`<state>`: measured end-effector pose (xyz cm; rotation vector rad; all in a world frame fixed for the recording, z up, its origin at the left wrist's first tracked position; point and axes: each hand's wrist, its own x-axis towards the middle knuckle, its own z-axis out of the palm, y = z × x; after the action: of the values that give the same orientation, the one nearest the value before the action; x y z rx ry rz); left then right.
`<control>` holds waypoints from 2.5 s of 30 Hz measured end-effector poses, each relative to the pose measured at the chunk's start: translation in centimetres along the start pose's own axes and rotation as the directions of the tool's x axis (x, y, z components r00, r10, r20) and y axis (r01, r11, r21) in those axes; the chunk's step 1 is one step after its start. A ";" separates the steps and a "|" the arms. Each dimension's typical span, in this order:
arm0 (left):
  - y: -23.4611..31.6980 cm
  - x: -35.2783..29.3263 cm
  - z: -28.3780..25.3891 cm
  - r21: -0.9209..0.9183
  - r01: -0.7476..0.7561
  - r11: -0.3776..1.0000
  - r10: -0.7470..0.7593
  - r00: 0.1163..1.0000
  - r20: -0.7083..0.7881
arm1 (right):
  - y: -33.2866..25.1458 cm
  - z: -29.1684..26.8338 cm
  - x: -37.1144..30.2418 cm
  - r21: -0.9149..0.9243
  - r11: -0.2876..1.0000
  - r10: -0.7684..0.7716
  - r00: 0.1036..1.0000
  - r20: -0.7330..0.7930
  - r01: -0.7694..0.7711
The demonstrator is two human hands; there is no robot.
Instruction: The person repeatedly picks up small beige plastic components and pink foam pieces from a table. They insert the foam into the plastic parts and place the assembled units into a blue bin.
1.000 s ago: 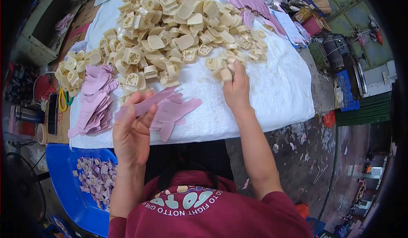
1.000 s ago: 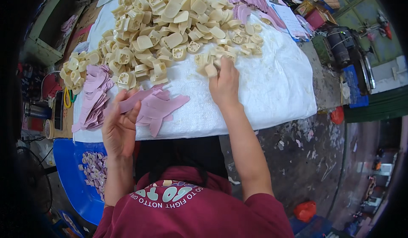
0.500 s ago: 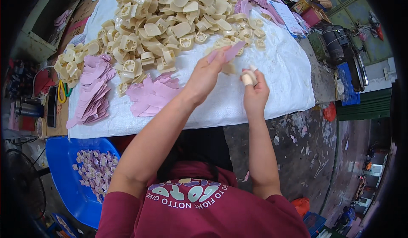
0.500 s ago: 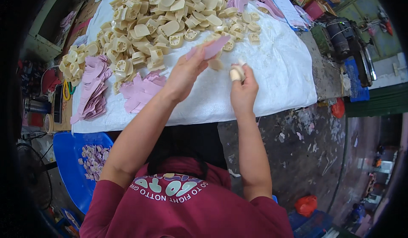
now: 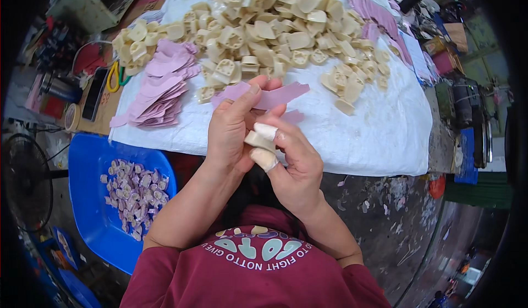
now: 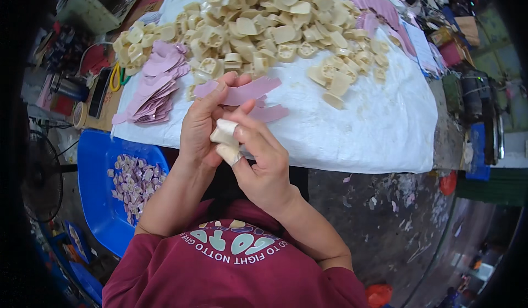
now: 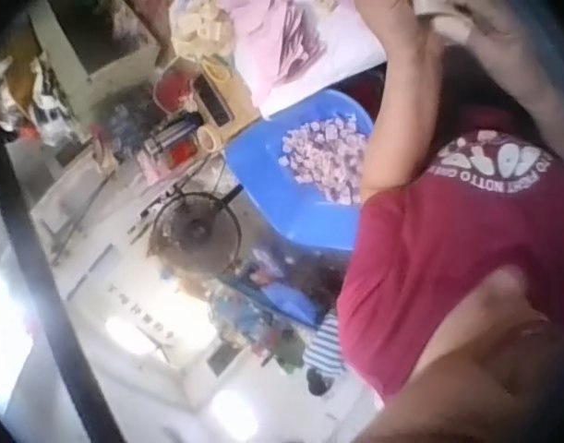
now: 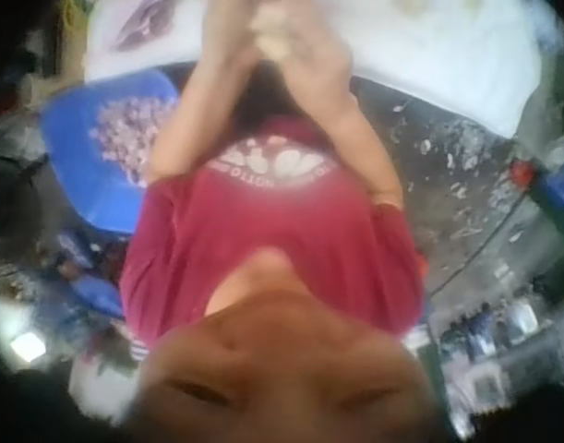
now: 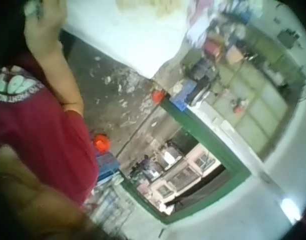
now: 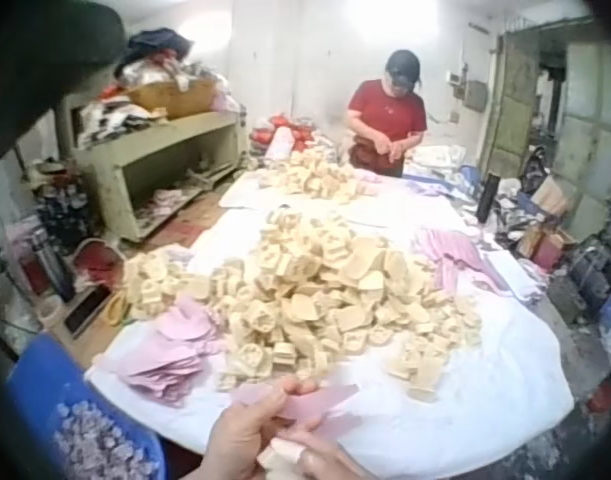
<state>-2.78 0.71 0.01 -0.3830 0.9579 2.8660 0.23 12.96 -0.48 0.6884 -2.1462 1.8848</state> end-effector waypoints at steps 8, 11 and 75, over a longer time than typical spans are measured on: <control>1.0 -2.7 -1.8 -0.065 -0.061 0.996 0.063 0.997 0.041 | -0.3 -0.1 0.3 -0.127 0.992 -0.028 0.998 -0.053 0.021; 1.1 -3.9 -1.5 -0.003 -0.081 0.997 0.081 0.992 0.098 | -0.2 -0.6 1.4 -0.222 0.923 -0.325 0.946 -0.015 0.313; 1.1 -2.8 -4.9 0.678 -0.504 0.536 0.266 0.862 0.431 | 0.5 -1.0 0.4 0.050 0.892 0.444 0.891 0.088 -0.450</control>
<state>0.74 -3.20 -2.38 0.3697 2.2862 2.3260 -0.52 13.86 -0.58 0.2878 -2.4618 2.1911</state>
